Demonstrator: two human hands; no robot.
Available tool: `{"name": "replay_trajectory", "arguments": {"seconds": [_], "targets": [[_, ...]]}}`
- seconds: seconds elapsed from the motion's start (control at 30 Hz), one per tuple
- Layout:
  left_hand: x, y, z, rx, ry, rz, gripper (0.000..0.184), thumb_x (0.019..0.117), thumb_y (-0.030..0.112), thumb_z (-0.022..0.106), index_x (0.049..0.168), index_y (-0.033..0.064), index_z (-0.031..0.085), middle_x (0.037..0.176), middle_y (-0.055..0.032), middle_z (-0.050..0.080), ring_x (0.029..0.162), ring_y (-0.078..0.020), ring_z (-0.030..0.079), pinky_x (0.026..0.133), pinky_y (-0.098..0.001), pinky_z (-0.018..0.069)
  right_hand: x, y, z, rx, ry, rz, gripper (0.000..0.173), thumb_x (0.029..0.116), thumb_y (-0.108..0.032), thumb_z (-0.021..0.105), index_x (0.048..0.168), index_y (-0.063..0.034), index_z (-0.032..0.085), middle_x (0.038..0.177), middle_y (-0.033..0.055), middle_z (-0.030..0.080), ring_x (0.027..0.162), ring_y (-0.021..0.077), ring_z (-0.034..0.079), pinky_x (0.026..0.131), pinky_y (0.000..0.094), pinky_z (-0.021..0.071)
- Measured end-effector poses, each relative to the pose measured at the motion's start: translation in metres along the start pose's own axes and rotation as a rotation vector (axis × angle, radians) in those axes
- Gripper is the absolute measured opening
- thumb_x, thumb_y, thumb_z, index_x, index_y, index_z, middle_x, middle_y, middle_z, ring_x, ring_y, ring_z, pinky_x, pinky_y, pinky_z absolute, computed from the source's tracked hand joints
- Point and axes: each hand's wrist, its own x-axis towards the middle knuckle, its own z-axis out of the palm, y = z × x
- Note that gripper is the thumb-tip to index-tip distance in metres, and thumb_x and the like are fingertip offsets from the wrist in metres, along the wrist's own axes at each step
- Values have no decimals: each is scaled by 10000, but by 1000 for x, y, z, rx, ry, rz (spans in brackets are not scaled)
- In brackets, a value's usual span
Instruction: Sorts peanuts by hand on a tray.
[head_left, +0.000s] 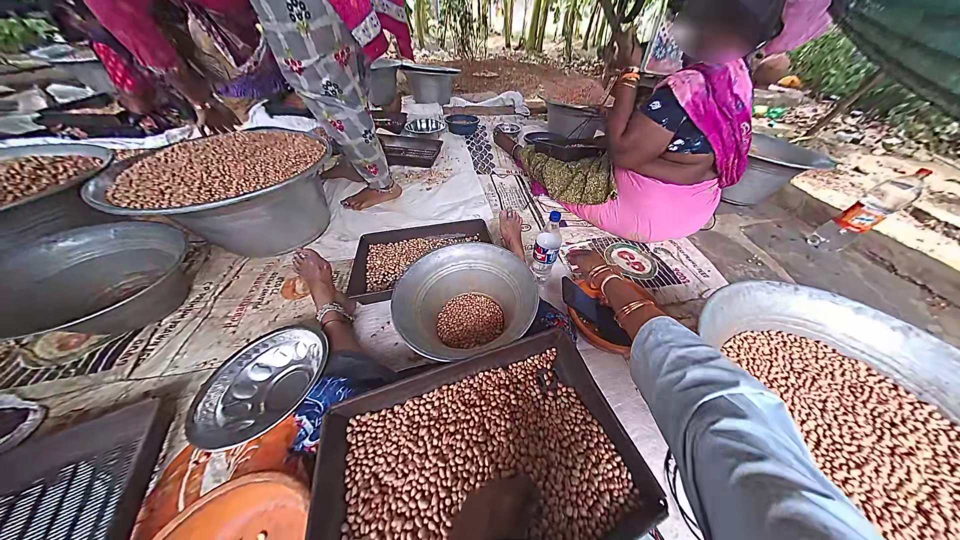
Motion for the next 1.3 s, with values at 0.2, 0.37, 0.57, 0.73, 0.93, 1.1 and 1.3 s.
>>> {"name": "replay_trajectory", "arguments": {"seconds": [0.2,0.37,0.57,0.73,0.93,1.1,1.3], "targets": [[-1,11,-11,102,-105,-13,310,1078,202,479,1274,69,680,1119,-218,729,1025,-416,715,883,-605,557,29,5,69,221,-19,-352,229,1064,-94,529,1241,-28,659,1130,153,693,927,224,677,845,428,561],[-3,12,-22,-20,-162,-46,310,1082,100,459,1327,34,638,1215,-252,686,1131,-439,664,977,-593,500,-63,-29,113,-99,-389,-791,271,1049,-152,527,1217,-44,711,1107,95,739,973,142,698,914,333,554],[8,-20,14,-125,18,35,262,1034,136,576,1257,57,689,1097,-237,714,1024,-450,694,858,-659,540,-115,7,171,-582,-190,-1504,261,958,-161,551,1094,-149,773,960,80,763,776,285,750,633,457,602],[-10,-31,4,-199,99,160,209,1015,86,609,1168,3,724,1073,-211,726,1015,-382,707,905,-600,543,-101,14,159,-674,-177,-1509,217,928,-125,594,1041,-96,777,921,117,760,742,317,748,601,470,599],[-83,-72,-58,-26,417,-323,178,990,49,593,1046,38,762,1034,-161,734,955,-337,713,872,-553,559,-93,11,126,-682,-66,-1312,205,964,-119,561,1009,-59,752,817,177,711,659,392,711,519,545,536],[-126,-108,-80,332,764,-557,111,894,-17,723,957,54,778,961,-207,722,962,-452,681,870,-670,504,-87,14,125,-649,-58,-1279,147,944,-95,612,956,-52,753,765,185,701,656,412,708,521,569,531],[-51,-71,-69,110,628,-299,85,946,100,710,1001,86,774,1006,-118,743,933,-306,720,844,-553,574,-93,8,120,-690,-178,-1148,143,972,-79,624,1007,-63,762,861,196,732,754,425,724,605,602,537]]}}
